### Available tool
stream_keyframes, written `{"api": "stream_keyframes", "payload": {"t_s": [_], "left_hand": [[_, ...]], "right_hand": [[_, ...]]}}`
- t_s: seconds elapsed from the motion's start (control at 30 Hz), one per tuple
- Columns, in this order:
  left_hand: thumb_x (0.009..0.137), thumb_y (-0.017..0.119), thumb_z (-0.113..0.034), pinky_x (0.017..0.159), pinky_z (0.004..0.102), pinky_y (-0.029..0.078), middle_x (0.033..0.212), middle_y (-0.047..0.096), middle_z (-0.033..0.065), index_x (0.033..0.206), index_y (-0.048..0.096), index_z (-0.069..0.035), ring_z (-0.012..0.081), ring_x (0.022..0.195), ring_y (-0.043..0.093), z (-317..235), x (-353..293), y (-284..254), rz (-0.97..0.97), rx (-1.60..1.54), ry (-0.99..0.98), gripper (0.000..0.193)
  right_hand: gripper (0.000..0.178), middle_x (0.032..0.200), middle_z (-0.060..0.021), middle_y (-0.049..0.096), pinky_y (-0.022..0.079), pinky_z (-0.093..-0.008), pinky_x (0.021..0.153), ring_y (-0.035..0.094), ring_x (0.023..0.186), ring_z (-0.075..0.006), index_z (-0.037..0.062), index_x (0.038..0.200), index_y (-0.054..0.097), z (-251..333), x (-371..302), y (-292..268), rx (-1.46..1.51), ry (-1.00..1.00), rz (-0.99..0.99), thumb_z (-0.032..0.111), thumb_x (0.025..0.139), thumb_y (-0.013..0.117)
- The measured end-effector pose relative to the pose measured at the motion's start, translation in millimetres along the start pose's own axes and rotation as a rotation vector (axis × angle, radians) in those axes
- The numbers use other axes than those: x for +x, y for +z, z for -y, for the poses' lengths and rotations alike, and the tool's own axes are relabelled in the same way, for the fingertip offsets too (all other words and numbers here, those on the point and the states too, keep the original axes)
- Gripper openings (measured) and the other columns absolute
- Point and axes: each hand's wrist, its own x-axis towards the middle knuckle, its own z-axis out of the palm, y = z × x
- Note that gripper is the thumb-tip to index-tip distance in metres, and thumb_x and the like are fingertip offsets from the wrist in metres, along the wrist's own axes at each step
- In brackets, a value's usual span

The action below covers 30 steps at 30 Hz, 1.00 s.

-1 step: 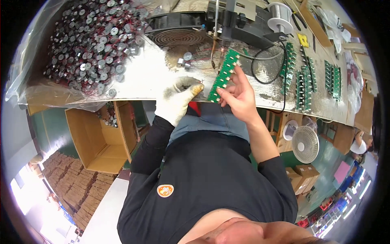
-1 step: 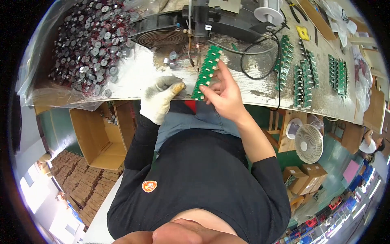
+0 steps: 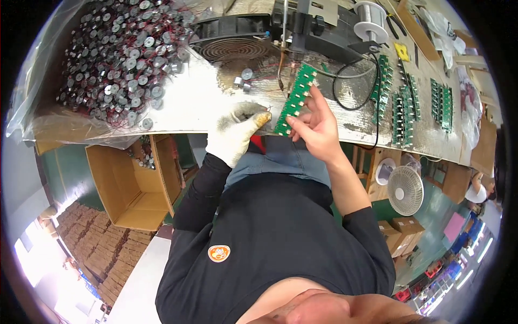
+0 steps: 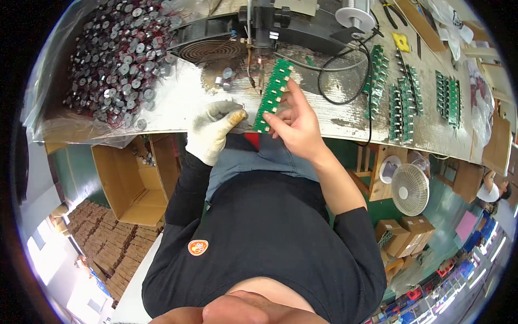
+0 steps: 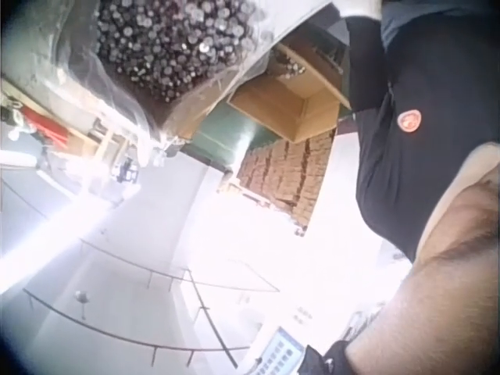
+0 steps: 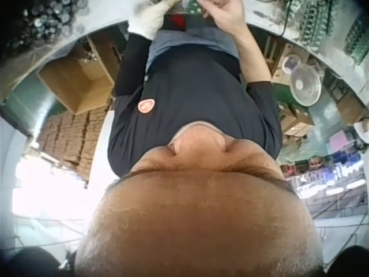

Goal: The person solders wires from small motors onto a circuit board using a soldering iron and then places the finished board into a cardboard box.

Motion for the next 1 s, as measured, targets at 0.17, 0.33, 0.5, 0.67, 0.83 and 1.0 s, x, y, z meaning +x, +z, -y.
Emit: {"api": "stream_keyframes", "payload": {"t_s": [0.17, 0.33, 0.5, 0.67, 0.83, 1.0], "left_hand": [[0.088, 0.064, -0.015, 0.075, 0.0253, 0.049, 0.090, 0.067, 0.0072, 0.103, 0.066, 0.003, 0.0122, 0.083, 0.062, 3, 4, 8, -0.038, -0.020, 0.022, 0.023], [0.088, 0.063, -0.014, 0.075, 0.0258, 0.049, 0.090, 0.067, 0.0080, 0.102, 0.067, 0.002, 0.0128, 0.083, 0.062, 7, 8, 12, -0.080, 0.137, 0.127, 0.022], [0.086, 0.065, -0.014, 0.070, 0.0257, 0.050, 0.086, 0.066, 0.0070, 0.097, 0.067, 0.002, 0.0120, 0.077, 0.061, 13, 14, 12, -0.082, 0.327, 0.159, 0.019], [0.086, 0.064, -0.012, 0.063, 0.0252, 0.051, 0.083, 0.066, 0.0083, 0.093, 0.066, 0.005, 0.0111, 0.069, 0.061, -4, 10, 25, -0.074, 0.082, 0.080, 0.019], [0.085, 0.063, -0.010, 0.061, 0.0248, 0.051, 0.078, 0.066, 0.0081, 0.090, 0.065, 0.007, 0.0107, 0.066, 0.062, -9, 12, 28, -0.080, 0.042, 0.040, 0.018], [0.081, 0.064, -0.012, 0.060, 0.0245, 0.049, 0.074, 0.067, 0.0078, 0.086, 0.067, 0.005, 0.0108, 0.067, 0.062, 0, 16, 28, -0.151, 0.030, 0.122, 0.018]], "right_hand": [[0.077, 0.110, -0.0154, 0.051, 0.049, -0.0218, 0.050, 0.061, 0.067, -0.0133, 0.0000, 0.145, 0.016, 5, -1, -1, -0.003, 0.007, 0.005, -0.003, 0.083, 0.062], [0.075, 0.109, -0.0151, 0.053, 0.049, -0.0216, 0.050, 0.061, 0.067, -0.0119, 0.0006, 0.145, 0.018, 9, -1, 0, 0.013, 0.001, 0.013, -0.004, 0.083, 0.061], [0.076, 0.110, -0.0156, 0.053, 0.049, -0.0214, 0.048, 0.061, 0.066, -0.0114, 0.0006, 0.145, 0.018, 8, 1, 0, 0.046, 0.001, 0.023, -0.006, 0.082, 0.061], [0.077, 0.110, -0.0164, 0.055, 0.049, -0.0213, 0.048, 0.061, 0.066, -0.0114, 0.0009, 0.145, 0.018, 8, 1, -1, 0.085, 0.015, 0.020, -0.006, 0.082, 0.062], [0.077, 0.111, -0.0168, 0.055, 0.049, -0.0209, 0.048, 0.061, 0.066, -0.0110, 0.0018, 0.145, 0.019, 5, -2, -1, 0.100, -0.002, 0.012, -0.006, 0.082, 0.063], [0.077, 0.111, -0.0162, 0.055, 0.049, -0.0206, 0.050, 0.061, 0.066, -0.0109, 0.0020, 0.145, 0.020, 6, -4, 0, 0.087, -0.020, 0.022, -0.006, 0.082, 0.063]]}}
